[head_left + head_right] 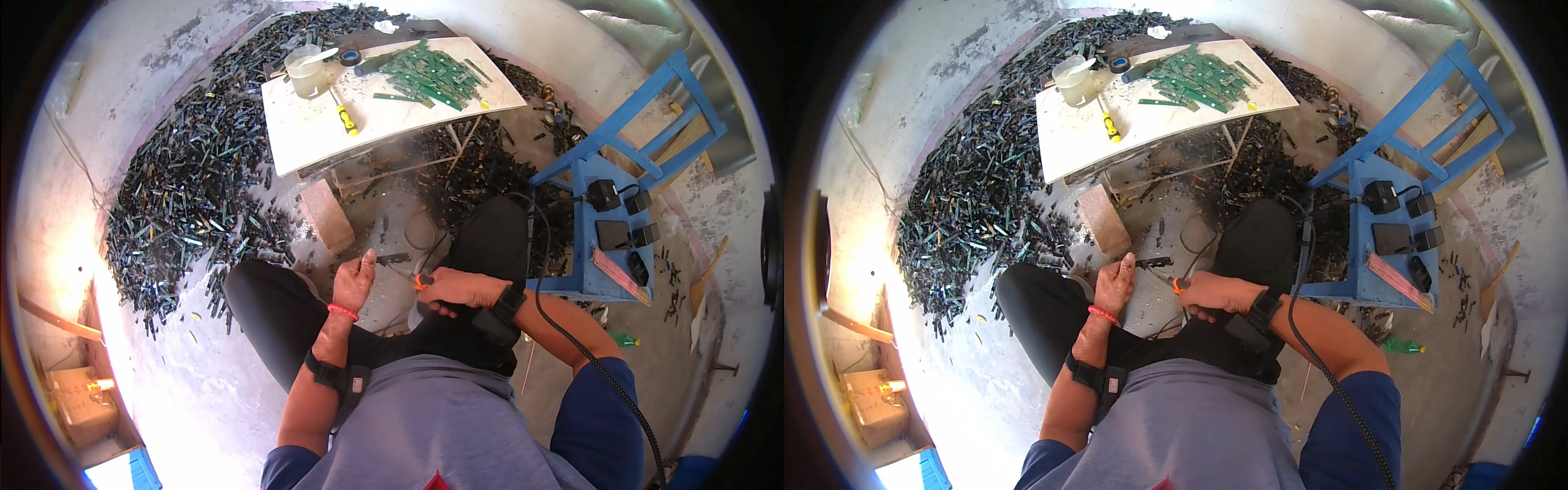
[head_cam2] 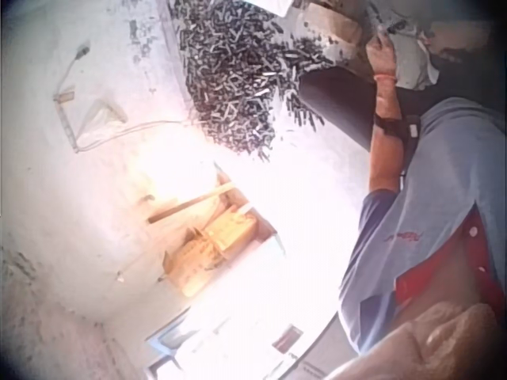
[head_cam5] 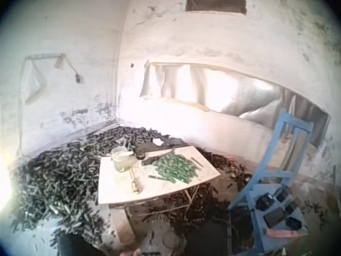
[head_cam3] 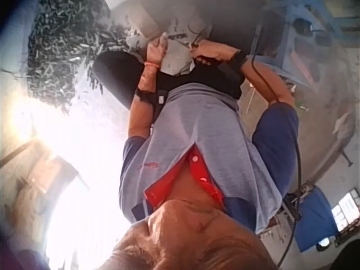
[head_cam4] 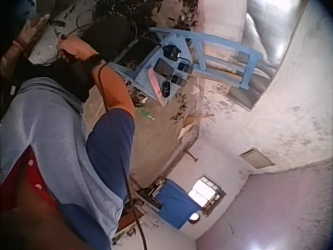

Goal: The person sits on the floor and uses pliers and a screwdriver to strip components from green circuit boards. They repeatedly cut and pry parts off the boards, dropping the debris onto the floor and placing the processed boards on a nearby table.

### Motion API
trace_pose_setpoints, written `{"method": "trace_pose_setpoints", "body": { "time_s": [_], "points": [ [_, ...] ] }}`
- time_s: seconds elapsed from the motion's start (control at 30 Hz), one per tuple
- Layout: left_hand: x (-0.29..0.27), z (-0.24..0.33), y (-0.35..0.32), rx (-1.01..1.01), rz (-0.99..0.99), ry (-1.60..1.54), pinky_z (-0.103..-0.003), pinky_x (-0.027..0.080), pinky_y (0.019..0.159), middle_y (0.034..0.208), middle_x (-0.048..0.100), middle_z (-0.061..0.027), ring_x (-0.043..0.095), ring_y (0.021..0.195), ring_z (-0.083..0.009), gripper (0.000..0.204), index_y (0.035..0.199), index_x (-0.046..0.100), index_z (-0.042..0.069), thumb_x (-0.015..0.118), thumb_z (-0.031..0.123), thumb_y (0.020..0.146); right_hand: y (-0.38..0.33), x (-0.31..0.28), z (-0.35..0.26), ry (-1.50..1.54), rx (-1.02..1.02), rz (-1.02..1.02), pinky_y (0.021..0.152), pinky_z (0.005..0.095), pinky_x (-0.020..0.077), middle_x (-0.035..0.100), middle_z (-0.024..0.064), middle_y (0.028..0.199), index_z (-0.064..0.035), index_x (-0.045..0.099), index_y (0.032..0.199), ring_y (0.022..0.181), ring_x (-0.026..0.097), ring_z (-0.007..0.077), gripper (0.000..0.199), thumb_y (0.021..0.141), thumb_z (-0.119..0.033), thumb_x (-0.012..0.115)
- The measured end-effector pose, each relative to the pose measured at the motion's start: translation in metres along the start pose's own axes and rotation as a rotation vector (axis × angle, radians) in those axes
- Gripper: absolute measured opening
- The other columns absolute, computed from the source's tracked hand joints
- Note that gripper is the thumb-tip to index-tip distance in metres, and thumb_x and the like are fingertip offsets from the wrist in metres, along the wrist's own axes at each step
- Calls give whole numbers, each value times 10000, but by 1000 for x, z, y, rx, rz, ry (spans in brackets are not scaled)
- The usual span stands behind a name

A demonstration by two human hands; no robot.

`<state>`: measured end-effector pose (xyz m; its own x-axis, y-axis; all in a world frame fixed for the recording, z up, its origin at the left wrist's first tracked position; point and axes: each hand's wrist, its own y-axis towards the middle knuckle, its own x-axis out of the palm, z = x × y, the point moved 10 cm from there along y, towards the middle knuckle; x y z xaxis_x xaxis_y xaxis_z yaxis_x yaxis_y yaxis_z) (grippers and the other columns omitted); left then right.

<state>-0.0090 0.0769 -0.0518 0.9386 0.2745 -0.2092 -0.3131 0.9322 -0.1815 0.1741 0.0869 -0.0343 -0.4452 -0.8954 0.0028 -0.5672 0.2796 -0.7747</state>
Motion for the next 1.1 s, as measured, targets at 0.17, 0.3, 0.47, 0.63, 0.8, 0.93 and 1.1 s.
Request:
{"method": "trace_pose_setpoints", "body": {
  "time_s": [0.17, 0.3, 0.47, 0.63, 0.8, 0.93, 1.1],
  "points": [
    [-6, 1, 1, -14, 98, 41, -337, 318, 419, 446, 390, -34, 360, 417, -134, 592, 533, 445, -3, 480, 444, 919, 1, -9, -10, -464, -119, 222, 475, 383, 456, 585, 155, 672, 18, 559, 775, 565, 591, 252, 207, 784, -187, 537],
    [-2, -37, 4, -158, 40, -143, -328, 300, 406, 442, 388, -14, 360, 413, -120, 593, 511, 436, 18, 489, 451, 913, -12, -6, -27, -767, -309, 508, 645, 458, 469, 608, 217, 757, 18, 582, 825, 719, 601, 374, 223, 770, -196, 548],
    [0, -40, -4, -311, 26, -314, -297, 270, 388, 449, 378, 9, 347, 398, -98, 599, 482, 383, 76, 517, 501, 884, -8, -3, -32, -793, -308, 486, 666, 460, 478, 599, 249, 763, 37, 574, 846, 723, 601, 383, 246, 765, -195, 555],
    [-3, -11, -3, -311, 65, -274, -278, 259, 372, 457, 355, 23, 326, 377, -91, 595, 511, 372, 99, 529, 561, 852, 0, 30, 2, 32, 31, -73, 545, 372, 476, 568, 137, 659, 19, 543, 835, 572, 577, 251, 237, 800, -212, 582],
    [-6, 17, -4, -241, 41, -247, -273, 302, 402, 492, 387, 6, 367, 411, -102, 625, 541, 418, 86, 477, 633, 837, -20, 76, -9, 602, -53, -364, 492, 312, 432, 517, 64, 678, -38, 518, 795, 556, 511, 173, 197, 844, -220, 575],
    [-2, 8, 4, -112, 10, -225, -279, 339, 431, 536, 442, -16, 422, 449, -119, 687, 586, 486, 65, 387, 701, 827, -21, 89, -15, 729, -104, -445, 508, 308, 427, 520, 58, 697, -59, 507, 827, 580, 504, 172, 197, 858, -241, 575],
    [29, -37, 6, -391, -132, -617, -290, 382, 461, 587, 528, -62, 496, 483, -170, 701, 703, 564, 45, 327, 687, 854, -9, 82, -28, 821, -221, -435, 508, 308, 429, 519, 53, 693, -58, 509, 840, 580, 503, 169, 209, 866, -257, 569]
  ]
}}
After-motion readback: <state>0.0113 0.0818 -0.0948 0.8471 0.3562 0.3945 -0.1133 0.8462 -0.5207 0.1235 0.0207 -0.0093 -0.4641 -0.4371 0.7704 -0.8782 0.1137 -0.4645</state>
